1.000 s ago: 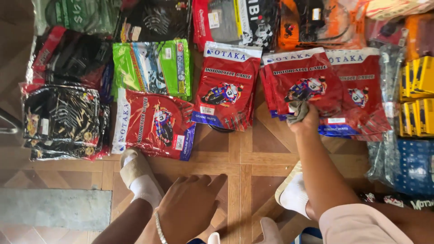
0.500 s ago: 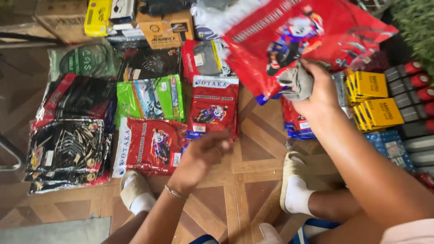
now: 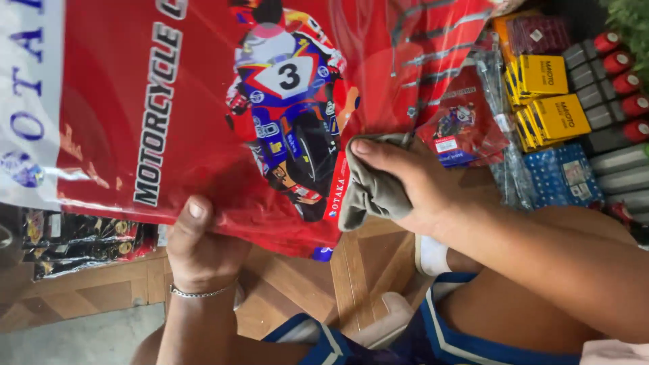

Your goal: Wiping dust off of plastic packaging containing motorcycle parts using a cloth.

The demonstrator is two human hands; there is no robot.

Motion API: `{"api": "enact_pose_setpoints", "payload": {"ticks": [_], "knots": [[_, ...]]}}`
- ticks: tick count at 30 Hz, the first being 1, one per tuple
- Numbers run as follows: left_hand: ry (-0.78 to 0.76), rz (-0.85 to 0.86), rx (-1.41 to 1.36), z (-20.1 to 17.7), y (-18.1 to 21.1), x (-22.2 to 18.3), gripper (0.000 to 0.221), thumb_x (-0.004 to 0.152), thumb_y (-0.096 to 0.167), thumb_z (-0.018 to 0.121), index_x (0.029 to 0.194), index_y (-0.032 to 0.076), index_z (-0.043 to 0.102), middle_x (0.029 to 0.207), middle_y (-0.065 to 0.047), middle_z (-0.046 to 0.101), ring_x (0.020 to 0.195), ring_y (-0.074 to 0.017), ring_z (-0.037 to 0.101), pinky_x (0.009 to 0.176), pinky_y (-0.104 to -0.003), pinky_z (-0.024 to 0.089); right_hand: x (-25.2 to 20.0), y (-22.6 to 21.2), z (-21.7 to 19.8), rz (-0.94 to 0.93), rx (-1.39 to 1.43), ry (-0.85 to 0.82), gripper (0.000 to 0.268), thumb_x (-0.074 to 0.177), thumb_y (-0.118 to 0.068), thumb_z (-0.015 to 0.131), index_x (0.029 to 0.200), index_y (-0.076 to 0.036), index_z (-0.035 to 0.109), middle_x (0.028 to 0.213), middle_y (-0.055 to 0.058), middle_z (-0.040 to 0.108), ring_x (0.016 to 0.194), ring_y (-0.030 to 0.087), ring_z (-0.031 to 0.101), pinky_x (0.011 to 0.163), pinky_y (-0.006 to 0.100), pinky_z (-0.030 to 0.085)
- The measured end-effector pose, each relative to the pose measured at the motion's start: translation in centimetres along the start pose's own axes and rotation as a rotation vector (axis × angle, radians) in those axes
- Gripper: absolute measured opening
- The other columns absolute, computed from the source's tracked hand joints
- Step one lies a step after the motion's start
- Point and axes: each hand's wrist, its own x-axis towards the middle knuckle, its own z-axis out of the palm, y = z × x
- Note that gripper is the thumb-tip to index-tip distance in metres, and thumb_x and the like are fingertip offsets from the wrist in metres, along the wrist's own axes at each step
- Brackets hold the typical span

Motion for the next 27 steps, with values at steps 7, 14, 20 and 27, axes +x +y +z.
{"api": "enact_pose_setpoints", "payload": {"ticks": [7, 14, 20, 27], "knots": [[0.108, 0.081, 0.17, -1.9, 0.9, 0.3, 0.026, 0.088, 0.017, 0.077, 0.1, -0.004, 0.066, 0.095, -0.014, 0.069, 0.087, -0.0256, 0.066, 0.085, -0.043, 0.058, 1.7, 4.2, -3.9, 0.268, -0.241, 0.092, 0.027, 0.094, -0.035, 0.068, 0.097, -0.008, 0.072, 0.08, 0.0, 0.071, 0.068, 0.012, 0.065, 0.061, 0.03, 0.052], [0.219, 0.131, 0.143, -4.0, 1.8, 0.6, 0.031, 0.097, 0.026, 0.073, 0.097, -0.004, 0.065, 0.084, -0.014, 0.068, 0.076, -0.0254, 0.066, 0.073, -0.038, 0.056, 2.5, -3.9, -9.5, 0.436, -1.128, -0.224, 0.022, 0.081, -0.022, 0.079, 0.093, -0.004, 0.082, 0.082, 0.005, 0.082, 0.074, 0.01, 0.071, 0.069, 0.03, 0.058], [0.265, 0.111, 0.213, -2.0, 0.1, -0.5, 0.03, 0.092, 0.017, 0.078, 0.116, 0.003, 0.066, 0.091, -0.009, 0.072, 0.078, -0.021, 0.068, 0.07, -0.035, 0.055, 2.7, -8.4, -13.4, -0.184, -0.617, 0.187, 0.023, 0.094, -0.024, 0.061, 0.111, -0.01, 0.065, 0.104, 0.008, 0.074, 0.095, 0.02, 0.07, 0.082, 0.037, 0.059], [0.286, -0.115, 0.114, -0.5, -2.4, -0.5, 0.035, 0.09, 0.012, 0.074, 0.123, 0.004, 0.064, 0.106, -0.007, 0.075, 0.094, -0.0187, 0.072, 0.084, -0.035, 0.06, 1.3, -1.8, -5.1, -0.794, -1.268, 0.09, 0.042, 0.115, -0.035, 0.05, 0.145, -0.006, 0.048, 0.151, 0.02, 0.042, 0.142, 0.037, 0.041, 0.121, 0.048, 0.035]]}}
